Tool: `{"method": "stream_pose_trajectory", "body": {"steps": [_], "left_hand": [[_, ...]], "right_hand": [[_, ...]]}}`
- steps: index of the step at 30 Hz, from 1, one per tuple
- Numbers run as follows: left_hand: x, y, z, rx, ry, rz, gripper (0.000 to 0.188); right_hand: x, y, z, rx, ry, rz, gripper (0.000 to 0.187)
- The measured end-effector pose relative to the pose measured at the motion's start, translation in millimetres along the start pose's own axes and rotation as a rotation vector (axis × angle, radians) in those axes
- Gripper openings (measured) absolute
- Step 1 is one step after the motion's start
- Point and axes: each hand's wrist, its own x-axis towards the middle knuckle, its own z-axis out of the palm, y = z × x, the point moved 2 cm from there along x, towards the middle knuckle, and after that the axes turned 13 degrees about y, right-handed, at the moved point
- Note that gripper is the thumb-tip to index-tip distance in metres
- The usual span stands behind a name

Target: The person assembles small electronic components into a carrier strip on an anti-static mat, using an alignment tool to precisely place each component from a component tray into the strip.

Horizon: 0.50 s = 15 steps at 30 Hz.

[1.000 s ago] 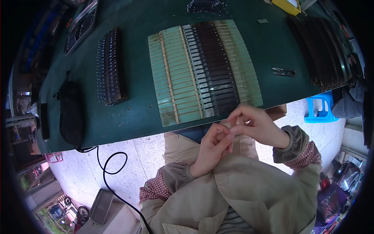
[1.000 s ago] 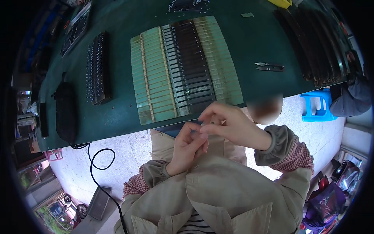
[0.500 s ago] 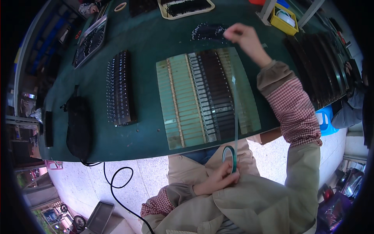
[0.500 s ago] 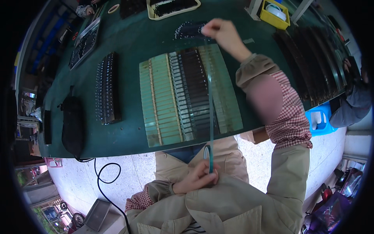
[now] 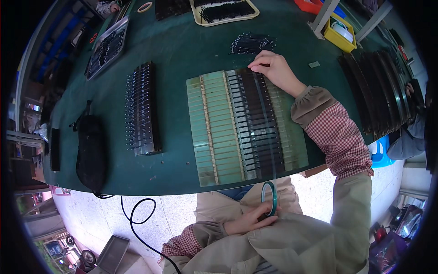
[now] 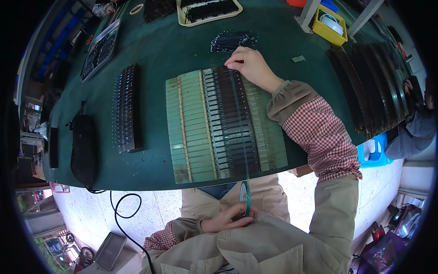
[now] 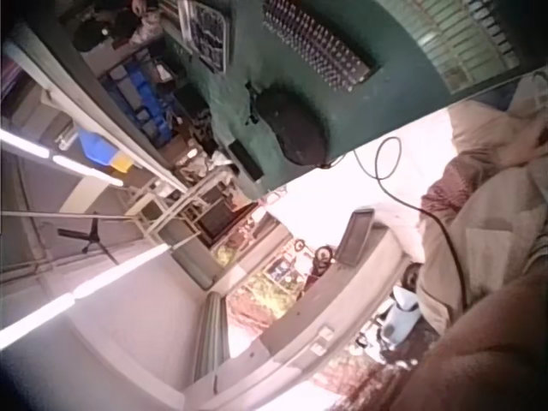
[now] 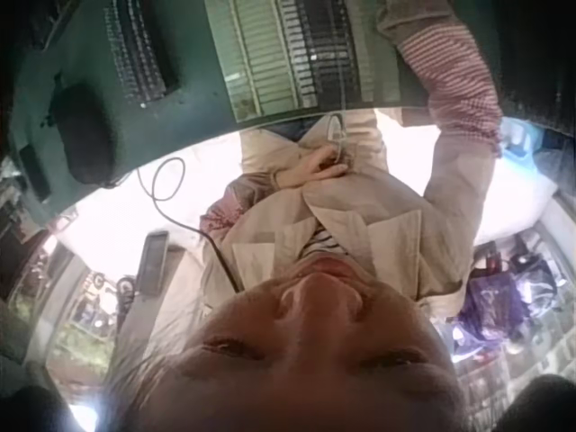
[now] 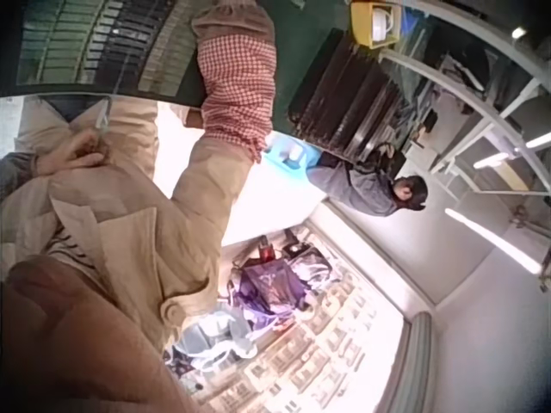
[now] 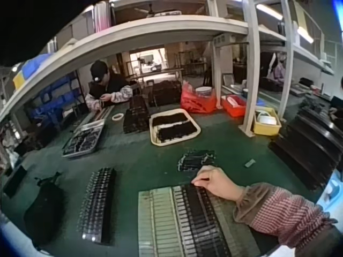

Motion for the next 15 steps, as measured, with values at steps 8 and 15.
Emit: {"method": "stream_pose_trajectory", "body": {"steps": [8,15], "left_hand": [[3.7,-4.4,0.0,0.07,-0.022,0.006,0.032],[3.2,2.1,-0.7,0.07,-0.016,-0.019,0.03]], "right_hand": [[1.2,-5.4,0.4,-0.192,0.074,-0.116,0.009],[-0.7,-2.4,-12.1,0.0,-0.095,0.117,0.011]]}}
